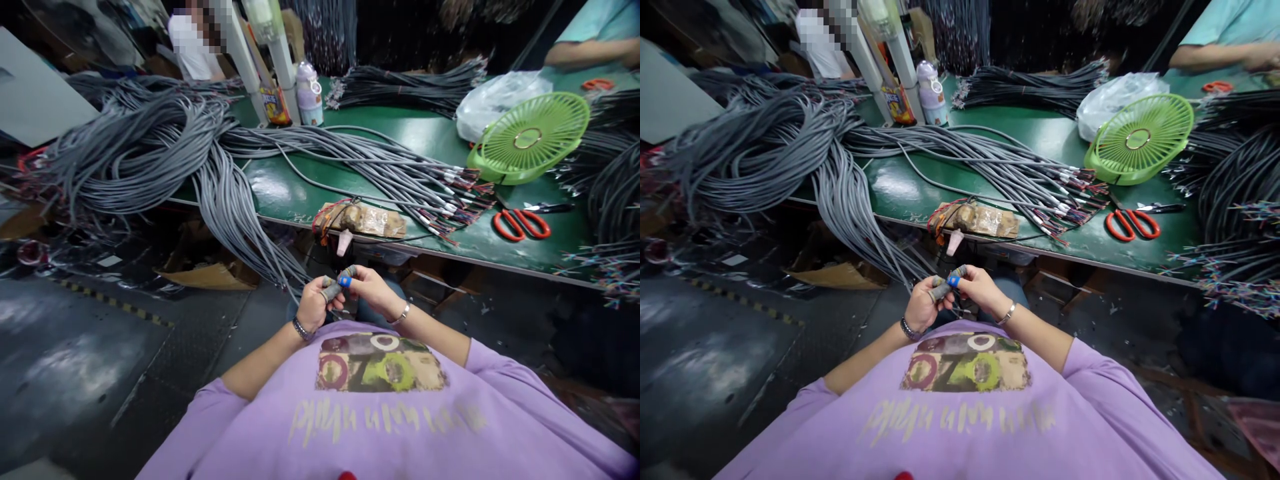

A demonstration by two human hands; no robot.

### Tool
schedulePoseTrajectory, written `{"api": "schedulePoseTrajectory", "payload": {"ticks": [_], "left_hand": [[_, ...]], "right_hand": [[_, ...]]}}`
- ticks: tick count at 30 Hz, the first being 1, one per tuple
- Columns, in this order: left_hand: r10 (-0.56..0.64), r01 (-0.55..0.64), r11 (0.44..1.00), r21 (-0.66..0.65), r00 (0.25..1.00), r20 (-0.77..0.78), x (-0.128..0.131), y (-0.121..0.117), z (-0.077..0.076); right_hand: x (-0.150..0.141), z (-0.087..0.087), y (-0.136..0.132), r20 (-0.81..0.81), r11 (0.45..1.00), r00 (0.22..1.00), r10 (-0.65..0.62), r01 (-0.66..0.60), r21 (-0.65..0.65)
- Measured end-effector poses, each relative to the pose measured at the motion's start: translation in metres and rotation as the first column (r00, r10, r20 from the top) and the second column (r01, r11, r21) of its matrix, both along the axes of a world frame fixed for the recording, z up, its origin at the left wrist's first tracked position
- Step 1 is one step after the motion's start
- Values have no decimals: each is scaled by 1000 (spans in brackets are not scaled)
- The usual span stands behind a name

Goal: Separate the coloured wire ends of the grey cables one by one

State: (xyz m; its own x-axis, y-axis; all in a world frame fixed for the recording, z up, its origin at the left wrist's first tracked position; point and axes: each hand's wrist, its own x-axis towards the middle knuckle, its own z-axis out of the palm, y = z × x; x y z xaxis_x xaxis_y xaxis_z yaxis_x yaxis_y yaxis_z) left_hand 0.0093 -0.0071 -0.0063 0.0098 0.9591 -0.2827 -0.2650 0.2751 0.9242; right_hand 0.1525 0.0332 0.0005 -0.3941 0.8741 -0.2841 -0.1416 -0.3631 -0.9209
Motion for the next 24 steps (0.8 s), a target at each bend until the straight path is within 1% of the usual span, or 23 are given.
{"api": "schedulePoseTrajectory", "payload": {"ticks": [2,4,7,9,12,17,19,21,24], "left_hand": [[10,-10,1000,5,1000,-9,1,0,0],[38,-38,999,5,999,-2,1,-1,0],[83,-83,997,-6,996,33,1,0,1],[98,-97,995,-14,994,54,1,0,1],[96,-95,995,-13,994,60,1,0,1],[80,-80,997,-4,996,38,1,-1,1],[77,-77,997,0,997,26,0,-1,2],[77,-77,997,4,997,21,-3,1,6],[42,-39,999,-31,997,68,-12,7,12]], "right_hand": [[-1,0,-1,15,999,1000,-13,12,36],[-3,-1,-2,13,999,999,-33,33,33],[-5,-5,-4,-27,996,996,-83,83,-9],[-6,-7,-5,-51,994,994,-98,96,-44],[-8,-4,-6,-42,996,996,-73,70,-56],[-9,1,-3,-7,1000,1000,-25,25,-2],[-8,-1,-1,-31,998,998,-51,49,-34],[-6,-4,2,-86,990,991,-100,91,-108],[-1,-8,11,-188,974,969,-162,126,-188]]}}
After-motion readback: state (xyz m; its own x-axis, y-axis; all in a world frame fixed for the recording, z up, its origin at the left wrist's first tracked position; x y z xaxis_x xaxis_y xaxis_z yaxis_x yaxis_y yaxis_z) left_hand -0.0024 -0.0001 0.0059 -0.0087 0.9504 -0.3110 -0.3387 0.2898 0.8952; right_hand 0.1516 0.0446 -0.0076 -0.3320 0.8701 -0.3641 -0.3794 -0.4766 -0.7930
